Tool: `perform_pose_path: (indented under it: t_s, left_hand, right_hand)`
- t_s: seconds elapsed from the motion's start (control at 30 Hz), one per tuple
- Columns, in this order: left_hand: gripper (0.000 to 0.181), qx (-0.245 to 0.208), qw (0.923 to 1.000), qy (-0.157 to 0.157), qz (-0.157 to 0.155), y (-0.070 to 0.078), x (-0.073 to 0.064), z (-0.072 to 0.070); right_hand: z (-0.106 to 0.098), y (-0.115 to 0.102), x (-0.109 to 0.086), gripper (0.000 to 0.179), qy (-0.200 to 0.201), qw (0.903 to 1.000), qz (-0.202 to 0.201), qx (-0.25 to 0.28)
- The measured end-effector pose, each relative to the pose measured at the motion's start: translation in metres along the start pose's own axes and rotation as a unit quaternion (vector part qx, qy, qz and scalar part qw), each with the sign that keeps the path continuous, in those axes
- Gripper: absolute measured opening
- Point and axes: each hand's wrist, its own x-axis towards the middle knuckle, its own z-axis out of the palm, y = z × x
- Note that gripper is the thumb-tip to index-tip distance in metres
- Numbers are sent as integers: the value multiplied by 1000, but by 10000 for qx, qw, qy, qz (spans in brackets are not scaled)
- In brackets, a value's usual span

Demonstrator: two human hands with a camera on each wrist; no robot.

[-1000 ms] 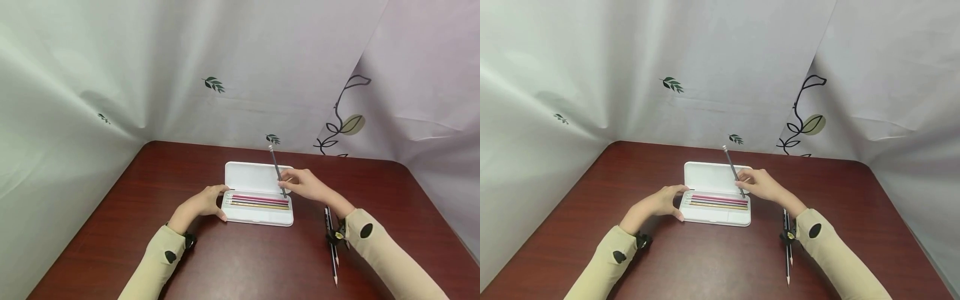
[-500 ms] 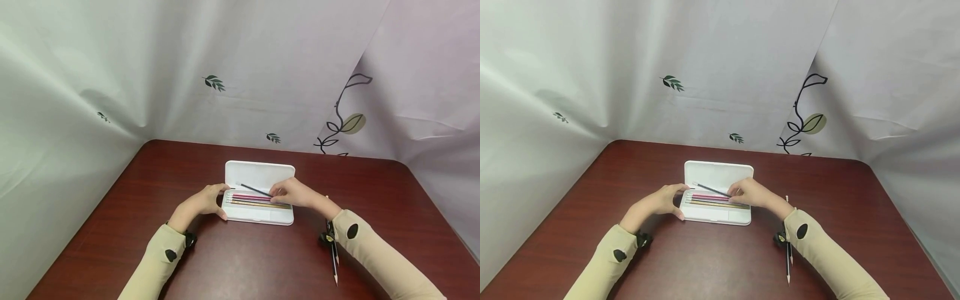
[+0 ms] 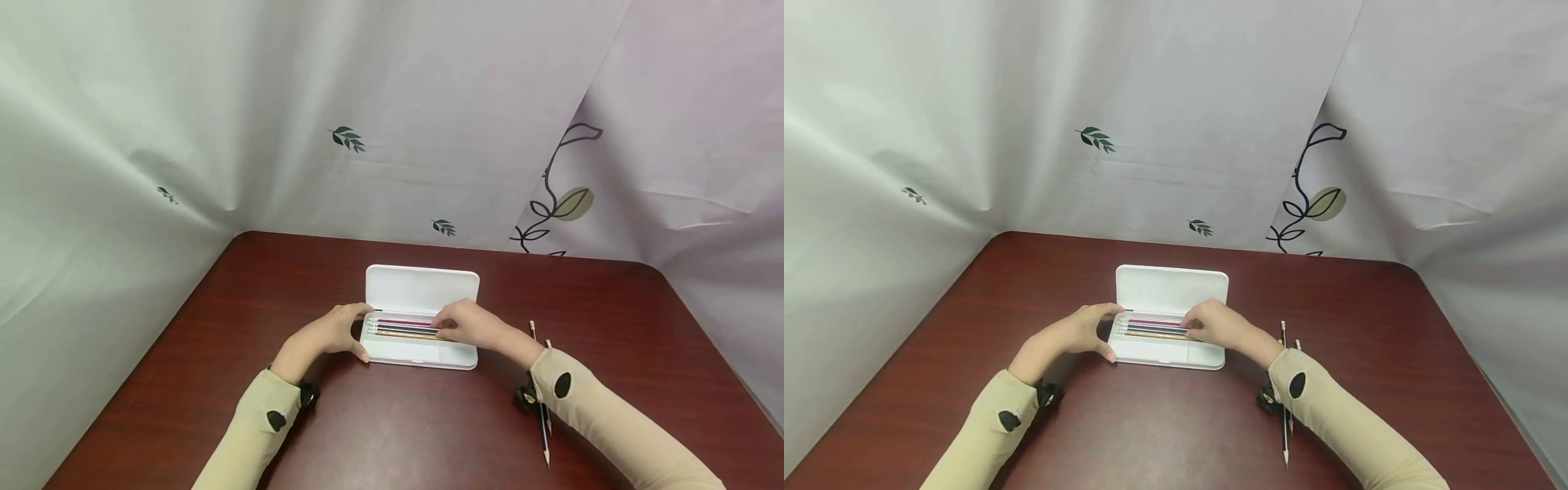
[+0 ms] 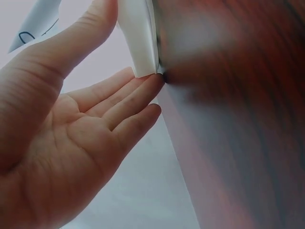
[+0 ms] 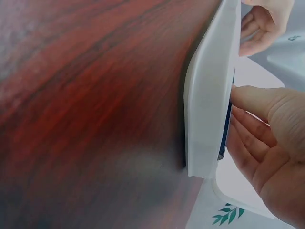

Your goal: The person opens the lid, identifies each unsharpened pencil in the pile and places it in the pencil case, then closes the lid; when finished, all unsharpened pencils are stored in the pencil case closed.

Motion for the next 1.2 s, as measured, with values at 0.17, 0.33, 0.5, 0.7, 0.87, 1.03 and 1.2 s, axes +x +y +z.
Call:
perform_pose_path:
  t_s: [0.17, 0.33, 0.5, 0.7, 0.87, 1.03, 1.2]
  left_hand:
    - [87, 402, 9981, -51, 458, -1, 2, -5]
    - [72, 505, 9961, 145, 703, -2, 6, -15]
    - [49, 450, 9933, 961, 450, -1, 14, -27]
    - [66, 413, 9800, 1762, 821, 6, 42, -36]
    - [56, 676, 9791, 1488, 1208, 15, 62, -33]
    - [34, 1534, 9579, 1859, 1560, 24, 56, -23]
    - [19, 2461, 9279, 2095, 1861, 34, 29, -9]
  right_hand:
    - [-6, 3, -6, 13, 261, 9994, 98, -213]
    - [-22, 10, -15, 15, 768, 9967, 214, -169]
    - [-38, 19, -18, 15, 2137, 9766, -120, -204]
    - [-50, 28, -4, 47, 2214, 9731, 349, -542]
    - [-44, 30, 5, 53, 1110, 9894, 664, -657]
    - [-32, 20, -5, 43, 1403, 9774, 356, -1541]
    - [-18, 4, -23, 37, 1715, 9633, -346, -2036]
